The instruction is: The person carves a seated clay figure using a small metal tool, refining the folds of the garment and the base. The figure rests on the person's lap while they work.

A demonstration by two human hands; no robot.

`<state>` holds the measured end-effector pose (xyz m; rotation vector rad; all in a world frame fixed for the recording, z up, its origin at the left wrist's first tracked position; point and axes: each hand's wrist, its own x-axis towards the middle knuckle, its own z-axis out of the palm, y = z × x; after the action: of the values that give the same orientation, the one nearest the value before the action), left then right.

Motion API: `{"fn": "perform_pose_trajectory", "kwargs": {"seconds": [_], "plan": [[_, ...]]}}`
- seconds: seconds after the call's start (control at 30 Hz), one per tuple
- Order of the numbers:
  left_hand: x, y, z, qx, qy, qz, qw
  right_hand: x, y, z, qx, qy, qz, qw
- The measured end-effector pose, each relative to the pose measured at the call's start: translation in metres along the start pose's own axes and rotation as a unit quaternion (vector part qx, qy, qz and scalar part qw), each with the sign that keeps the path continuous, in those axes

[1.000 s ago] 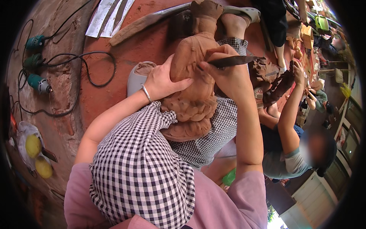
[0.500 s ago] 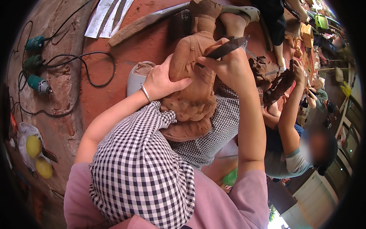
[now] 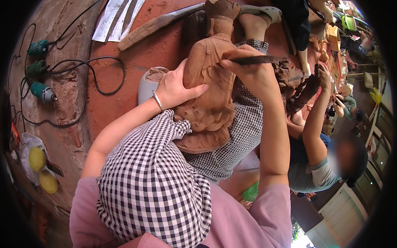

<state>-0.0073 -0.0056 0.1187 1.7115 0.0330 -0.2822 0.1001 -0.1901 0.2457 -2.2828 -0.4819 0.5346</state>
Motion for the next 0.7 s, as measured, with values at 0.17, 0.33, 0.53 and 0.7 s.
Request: {"fn": "perform_pose_trajectory", "kwargs": {"seconds": [0.17,0.33,0.53,0.7], "plan": [[0.0,0.001,-0.002,0.015,-0.001,-0.003,1.0,0.003,-0.008,-0.006,-0.142,-0.068,-0.107,0.982],[0.0,0.0,-0.001,0.0,0.0,0.005,1.0,0.002,0.002,-0.007,-0.018,0.015,-0.014,1.0],[0.0,-0.001,-0.001,0.004,-0.008,-0.001,1.0,-0.022,0.003,-0.017,0.024,-0.01,-0.004,1.0],[0.001,-0.001,0.0,0.001,0.001,0.013,1.0,-0.009,-0.001,-0.019,-0.08,-0.122,-0.129,0.981]]}}
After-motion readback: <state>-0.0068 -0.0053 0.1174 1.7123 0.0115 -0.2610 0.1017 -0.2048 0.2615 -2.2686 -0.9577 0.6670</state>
